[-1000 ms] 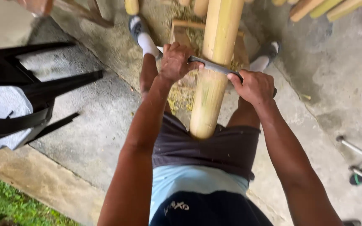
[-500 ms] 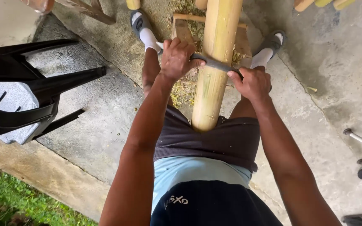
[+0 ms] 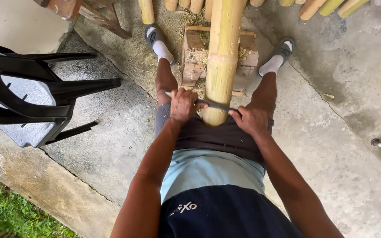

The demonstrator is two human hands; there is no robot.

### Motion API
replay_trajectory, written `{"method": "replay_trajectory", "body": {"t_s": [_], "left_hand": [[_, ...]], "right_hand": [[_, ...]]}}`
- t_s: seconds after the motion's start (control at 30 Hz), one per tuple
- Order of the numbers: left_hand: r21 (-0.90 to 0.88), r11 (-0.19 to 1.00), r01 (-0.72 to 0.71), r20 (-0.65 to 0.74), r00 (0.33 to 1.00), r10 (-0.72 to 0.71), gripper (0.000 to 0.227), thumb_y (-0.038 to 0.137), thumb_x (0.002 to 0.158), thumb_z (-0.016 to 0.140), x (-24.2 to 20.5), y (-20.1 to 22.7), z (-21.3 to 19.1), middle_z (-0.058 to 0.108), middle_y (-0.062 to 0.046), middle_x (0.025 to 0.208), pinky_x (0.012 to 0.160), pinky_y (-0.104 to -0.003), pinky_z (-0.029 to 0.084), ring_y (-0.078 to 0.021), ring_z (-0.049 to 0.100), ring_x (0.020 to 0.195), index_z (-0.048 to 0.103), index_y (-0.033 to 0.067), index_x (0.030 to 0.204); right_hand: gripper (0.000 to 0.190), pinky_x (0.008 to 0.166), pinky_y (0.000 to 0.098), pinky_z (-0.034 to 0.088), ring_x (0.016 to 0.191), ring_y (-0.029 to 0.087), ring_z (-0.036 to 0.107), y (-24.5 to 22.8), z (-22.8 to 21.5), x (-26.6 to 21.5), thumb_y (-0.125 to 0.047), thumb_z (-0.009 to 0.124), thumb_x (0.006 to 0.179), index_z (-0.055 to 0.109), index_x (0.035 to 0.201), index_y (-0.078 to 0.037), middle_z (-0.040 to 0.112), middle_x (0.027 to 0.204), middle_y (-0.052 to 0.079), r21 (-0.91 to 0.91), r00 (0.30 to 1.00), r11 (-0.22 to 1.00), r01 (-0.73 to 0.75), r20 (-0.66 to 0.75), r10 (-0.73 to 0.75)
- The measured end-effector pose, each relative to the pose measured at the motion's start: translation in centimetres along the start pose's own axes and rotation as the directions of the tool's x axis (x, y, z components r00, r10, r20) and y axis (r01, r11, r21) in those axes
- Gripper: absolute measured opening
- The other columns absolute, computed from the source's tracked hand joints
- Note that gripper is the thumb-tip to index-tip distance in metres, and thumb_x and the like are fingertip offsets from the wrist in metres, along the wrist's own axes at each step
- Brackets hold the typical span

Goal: The recorder uses a metal scraping tool to remove the outer layer of a bamboo pole held between their legs.

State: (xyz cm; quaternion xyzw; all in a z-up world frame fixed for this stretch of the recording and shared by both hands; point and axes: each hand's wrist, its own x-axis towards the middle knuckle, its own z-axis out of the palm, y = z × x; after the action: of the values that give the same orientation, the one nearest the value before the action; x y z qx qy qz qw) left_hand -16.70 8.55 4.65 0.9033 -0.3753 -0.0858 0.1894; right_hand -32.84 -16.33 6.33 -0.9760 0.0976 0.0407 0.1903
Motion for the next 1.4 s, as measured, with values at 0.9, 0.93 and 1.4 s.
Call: {"method": "replay_trajectory", "body": {"t_s": [0.9, 0.93, 1.4], "left_hand": [[-0.007, 0.999, 0.041, -0.216, 0.975, -0.042, 0.060, 0.073, 0.084, 0.060, 8.9, -0.9, -0.1, 0.065, -0.005, 0.079, 0.082, -0.047, 0.038, -0.0273, 0.058, 0.085, 0.067, 0.0137, 0.078], [-0.011, 0.999, 0.046, -0.207, 0.977, -0.048, 0.060, 0.073, 0.084, 0.060, 7.4, -0.4, -0.2, 0.065, -0.005, 0.079, 0.082, -0.047, 0.038, -0.0273, 0.058, 0.085, 0.067, 0.0137, 0.078], [0.035, 0.999, 0.007, -0.222, 0.975, 0.001, 0.060, 0.075, 0.086, 0.059, 11.5, -3.2, 1.0, 0.063, -0.003, 0.077, 0.083, -0.046, 0.037, -0.0242, 0.057, 0.082, 0.068, 0.0160, 0.077]], "right_hand": [[0.050, 0.060, 0.0479, 0.043, 0.052, 0.029, 0.059, 3.3, -3.6, 10.7, -0.053, 0.070, 0.097, 0.068, 0.071, -0.010, 0.061, 0.058, 0.009, -0.081, 0.993, 0.993, 0.084, -0.073, -0.090], [0.050, 0.060, 0.0479, 0.043, 0.052, 0.029, 0.059, 2.8, -3.2, 9.1, -0.053, 0.070, 0.097, 0.068, 0.071, -0.010, 0.061, 0.058, 0.009, -0.078, 0.994, 0.994, 0.082, -0.062, -0.087], [0.052, 0.055, 0.0447, 0.046, 0.047, 0.025, 0.056, 3.5, -3.1, 12.3, -0.053, 0.069, 0.100, 0.068, 0.070, -0.010, 0.059, 0.058, 0.007, -0.167, 0.987, 0.983, 0.077, -0.127, -0.099]]}}
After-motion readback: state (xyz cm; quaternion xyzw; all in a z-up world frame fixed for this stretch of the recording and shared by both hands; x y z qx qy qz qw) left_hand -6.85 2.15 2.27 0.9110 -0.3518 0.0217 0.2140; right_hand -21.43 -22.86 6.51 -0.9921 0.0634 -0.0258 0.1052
